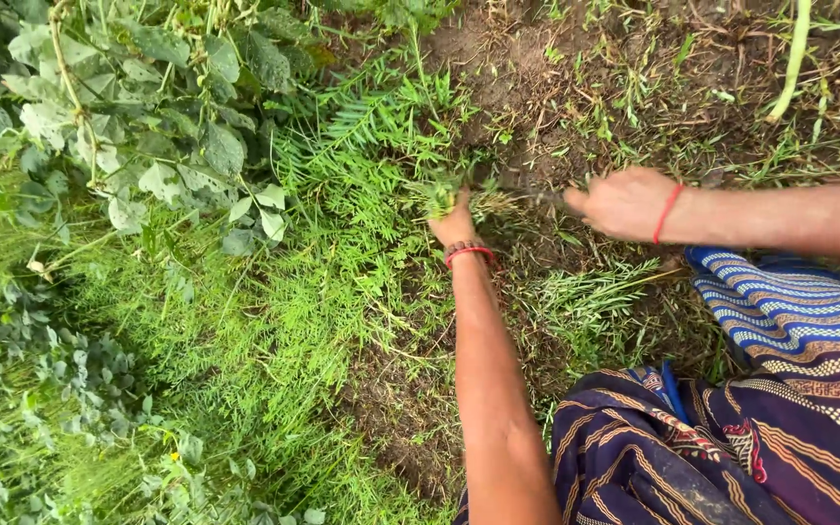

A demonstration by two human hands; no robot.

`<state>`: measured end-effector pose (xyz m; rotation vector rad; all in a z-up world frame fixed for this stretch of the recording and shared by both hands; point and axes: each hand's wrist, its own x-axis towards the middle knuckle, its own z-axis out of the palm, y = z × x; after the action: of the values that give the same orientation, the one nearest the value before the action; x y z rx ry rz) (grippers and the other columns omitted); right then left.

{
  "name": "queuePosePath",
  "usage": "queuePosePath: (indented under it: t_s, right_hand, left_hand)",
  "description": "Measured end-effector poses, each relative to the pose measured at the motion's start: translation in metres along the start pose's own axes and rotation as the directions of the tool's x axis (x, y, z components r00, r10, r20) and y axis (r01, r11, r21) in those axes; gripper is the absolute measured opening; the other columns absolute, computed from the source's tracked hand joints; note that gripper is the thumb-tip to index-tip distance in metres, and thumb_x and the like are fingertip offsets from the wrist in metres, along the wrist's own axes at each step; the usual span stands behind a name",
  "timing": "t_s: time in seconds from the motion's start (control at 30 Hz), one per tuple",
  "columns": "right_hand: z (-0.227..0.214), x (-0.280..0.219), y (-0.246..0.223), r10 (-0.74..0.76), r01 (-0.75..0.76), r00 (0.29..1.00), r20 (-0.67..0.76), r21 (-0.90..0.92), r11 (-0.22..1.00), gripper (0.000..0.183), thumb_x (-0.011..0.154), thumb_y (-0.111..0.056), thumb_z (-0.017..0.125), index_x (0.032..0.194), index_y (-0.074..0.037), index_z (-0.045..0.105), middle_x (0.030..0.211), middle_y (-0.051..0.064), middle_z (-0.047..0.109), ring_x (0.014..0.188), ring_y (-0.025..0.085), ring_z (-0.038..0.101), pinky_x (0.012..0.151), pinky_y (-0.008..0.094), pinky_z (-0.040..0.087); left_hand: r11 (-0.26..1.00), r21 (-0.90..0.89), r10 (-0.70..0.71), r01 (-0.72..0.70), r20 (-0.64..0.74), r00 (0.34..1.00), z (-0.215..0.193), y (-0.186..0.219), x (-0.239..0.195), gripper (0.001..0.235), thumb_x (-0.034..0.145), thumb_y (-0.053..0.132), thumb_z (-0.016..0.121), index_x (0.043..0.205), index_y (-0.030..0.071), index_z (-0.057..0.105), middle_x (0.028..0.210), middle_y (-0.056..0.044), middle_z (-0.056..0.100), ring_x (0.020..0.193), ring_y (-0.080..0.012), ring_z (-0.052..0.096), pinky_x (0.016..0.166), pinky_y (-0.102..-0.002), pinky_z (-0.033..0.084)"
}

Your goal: Using a sickle to cut grass and weeds in an outdoor field.

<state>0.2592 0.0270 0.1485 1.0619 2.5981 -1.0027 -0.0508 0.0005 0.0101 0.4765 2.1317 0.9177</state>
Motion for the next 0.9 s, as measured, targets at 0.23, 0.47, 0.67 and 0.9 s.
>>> queuePosePath:
  t_s: [0.23, 0.47, 0.67, 0.9]
  right_hand:
    - [-0.011, -0.105, 0.006, 0.163, -0.165, 0.925, 0.344, -0.024, 0.986, 0.033, 0.098, -0.035, 0.050, 0.128, -0.020, 0.050, 0.076, 0.009, 0.070, 0.071, 0.028, 0.077, 0.064, 0.045, 0.064]
    - [-0.048, -0.105, 0.027, 0.332, -0.335, 0.939, 0.092, 0.009, 0.942, 0.042, 0.094, -0.048, 0.051, 0.128, -0.023, 0.055, 0.084, 0.010, 0.072, 0.071, 0.034, 0.076, 0.066, 0.048, 0.065]
    - [-0.039, -0.036, 0.046, 0.256, -0.256, 0.966, -0.024, 0.016, 0.967, 0.038, 0.099, -0.045, 0.053, 0.124, -0.017, 0.058, 0.083, 0.014, 0.071, 0.067, 0.034, 0.075, 0.062, 0.049, 0.064]
    - [-0.044, 0.020, 0.038, 0.086, -0.088, 0.990, -0.108, -0.008, 0.996, 0.033, 0.098, -0.036, 0.056, 0.113, -0.007, 0.057, 0.084, 0.016, 0.071, 0.070, 0.034, 0.075, 0.059, 0.047, 0.063]
  left_hand:
    - [0.990, 0.012, 0.141, -0.143, 0.085, 0.986, -0.006, 0.029, -0.099, 0.064, 0.079, 0.016, 0.079, 0.137, 0.021, 0.051, 0.123, 0.001, 0.066, 0.109, -0.0153, 0.065, 0.095, -0.036, 0.053]
    - [0.992, -0.052, 0.128, -0.117, 0.450, 0.884, -0.002, -0.010, -0.146, 0.049, 0.090, 0.028, 0.082, 0.125, 0.001, 0.060, 0.123, -0.014, 0.070, 0.112, -0.0278, 0.066, 0.103, -0.043, 0.054]
    - [0.985, 0.012, -0.169, 0.170, 0.167, 0.971, 0.000, 0.000, -0.060, 0.057, 0.087, 0.014, 0.080, 0.140, 0.004, 0.059, 0.120, -0.018, 0.070, 0.099, -0.0250, 0.059, 0.087, -0.041, 0.046]
    - [0.990, -0.130, 0.072, -0.054, 0.136, 0.988, 0.029, 0.020, 0.007, 0.080, 0.078, 0.006, 0.081, 0.148, 0.001, 0.043, 0.136, -0.015, 0.065, 0.116, -0.0270, 0.064, 0.102, -0.040, 0.051]
